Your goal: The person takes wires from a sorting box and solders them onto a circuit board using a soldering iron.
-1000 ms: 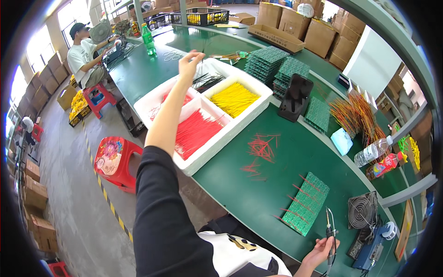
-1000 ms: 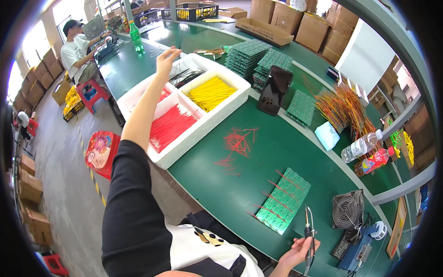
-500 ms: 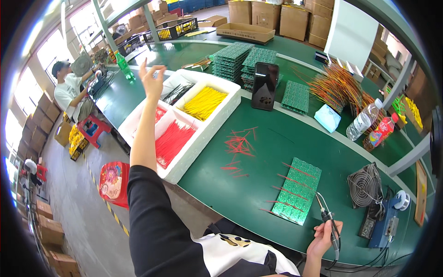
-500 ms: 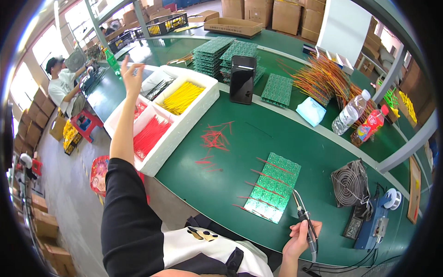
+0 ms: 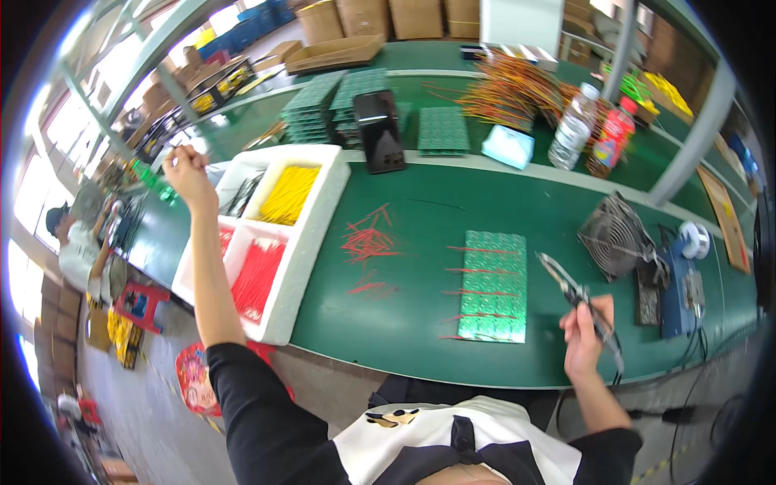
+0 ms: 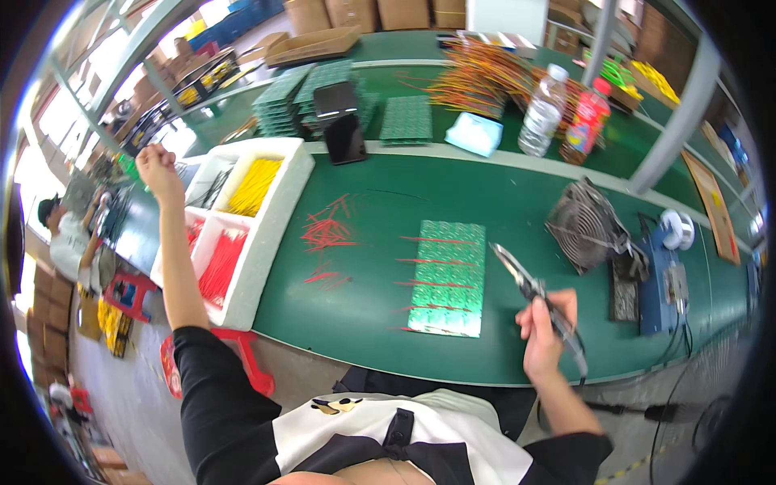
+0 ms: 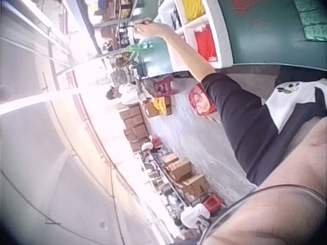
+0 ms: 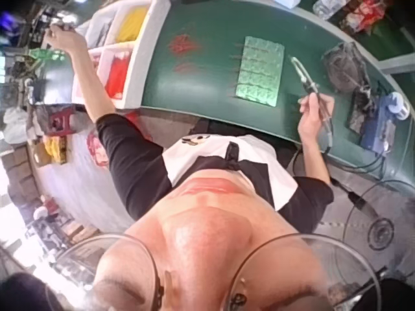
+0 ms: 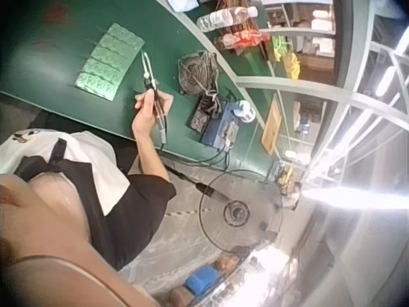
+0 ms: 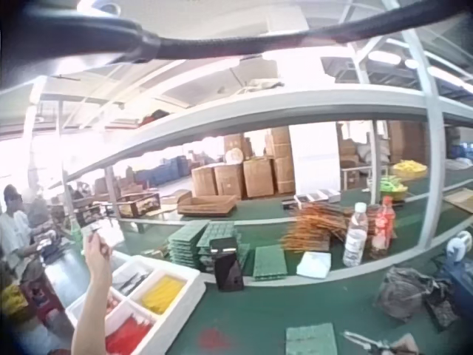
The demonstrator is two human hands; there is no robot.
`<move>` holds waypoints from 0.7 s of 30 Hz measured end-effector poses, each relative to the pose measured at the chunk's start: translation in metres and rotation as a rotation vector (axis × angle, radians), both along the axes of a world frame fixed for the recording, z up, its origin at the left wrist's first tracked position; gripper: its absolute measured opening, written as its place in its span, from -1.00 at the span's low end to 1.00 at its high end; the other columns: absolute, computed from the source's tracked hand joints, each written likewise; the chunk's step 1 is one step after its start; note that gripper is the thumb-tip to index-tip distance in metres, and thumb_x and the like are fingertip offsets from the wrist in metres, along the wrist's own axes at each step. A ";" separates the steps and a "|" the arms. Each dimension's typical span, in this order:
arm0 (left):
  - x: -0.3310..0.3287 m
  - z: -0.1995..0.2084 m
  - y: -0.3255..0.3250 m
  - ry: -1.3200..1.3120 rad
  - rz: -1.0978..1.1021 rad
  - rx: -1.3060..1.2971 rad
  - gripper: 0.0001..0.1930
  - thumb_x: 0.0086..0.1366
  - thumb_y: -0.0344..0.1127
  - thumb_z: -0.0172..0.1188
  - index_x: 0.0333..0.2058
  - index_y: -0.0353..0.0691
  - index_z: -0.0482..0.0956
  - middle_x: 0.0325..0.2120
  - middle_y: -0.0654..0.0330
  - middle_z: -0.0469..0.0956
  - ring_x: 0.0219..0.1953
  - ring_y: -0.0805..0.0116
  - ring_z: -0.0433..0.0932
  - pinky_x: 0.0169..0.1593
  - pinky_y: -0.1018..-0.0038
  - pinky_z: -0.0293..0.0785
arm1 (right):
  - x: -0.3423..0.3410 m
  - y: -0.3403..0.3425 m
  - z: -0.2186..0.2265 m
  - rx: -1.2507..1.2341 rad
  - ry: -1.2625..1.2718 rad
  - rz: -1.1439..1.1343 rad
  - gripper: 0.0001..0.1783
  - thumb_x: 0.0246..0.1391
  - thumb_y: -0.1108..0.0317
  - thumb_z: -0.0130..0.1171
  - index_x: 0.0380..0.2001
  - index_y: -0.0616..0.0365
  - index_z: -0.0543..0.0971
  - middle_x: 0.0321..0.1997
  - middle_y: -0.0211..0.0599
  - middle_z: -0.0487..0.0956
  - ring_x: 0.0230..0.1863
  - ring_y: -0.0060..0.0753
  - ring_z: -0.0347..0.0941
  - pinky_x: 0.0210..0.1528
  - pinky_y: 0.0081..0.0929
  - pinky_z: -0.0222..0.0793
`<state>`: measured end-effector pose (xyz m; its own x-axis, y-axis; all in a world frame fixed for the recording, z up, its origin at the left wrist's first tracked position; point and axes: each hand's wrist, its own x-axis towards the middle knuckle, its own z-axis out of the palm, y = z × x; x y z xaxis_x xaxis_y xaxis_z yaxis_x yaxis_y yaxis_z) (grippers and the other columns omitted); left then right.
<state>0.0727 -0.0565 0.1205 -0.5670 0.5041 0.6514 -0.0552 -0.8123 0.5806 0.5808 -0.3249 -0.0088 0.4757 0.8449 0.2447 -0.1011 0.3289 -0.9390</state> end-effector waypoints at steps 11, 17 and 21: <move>0.224 -0.113 -0.122 0.411 -0.692 -0.482 -0.69 0.36 -0.07 -0.24 -0.39 -0.20 0.23 -0.64 0.36 0.15 -0.61 0.59 0.14 -0.50 0.65 0.12 | 0.026 0.080 -0.008 0.070 0.021 0.067 -0.80 0.04 0.39 0.09 -0.44 0.16 0.27 -0.66 -0.30 0.41 -0.70 -0.59 0.30 -0.65 -0.70 0.22; 0.246 -0.154 -0.126 0.537 -0.783 -0.545 -0.74 0.38 -0.16 -0.25 -0.34 -0.25 0.21 -0.61 0.37 0.09 -0.56 0.59 0.06 -0.44 0.63 0.12 | 0.021 0.071 -0.015 0.065 -0.064 0.122 -0.78 0.04 0.37 0.10 -0.44 0.19 0.26 -0.63 -0.27 0.44 -0.70 -0.57 0.30 -0.57 -0.63 0.27; 0.242 -0.158 -0.128 0.513 -0.811 -0.585 -0.74 0.38 -0.16 -0.25 -0.33 -0.26 0.21 -0.61 0.38 0.09 -0.57 0.59 0.05 -0.44 0.64 0.11 | 0.022 0.069 -0.016 0.063 -0.043 0.128 -0.78 0.04 0.36 0.10 -0.44 0.20 0.27 -0.63 -0.27 0.44 -0.69 -0.58 0.30 -0.57 -0.63 0.27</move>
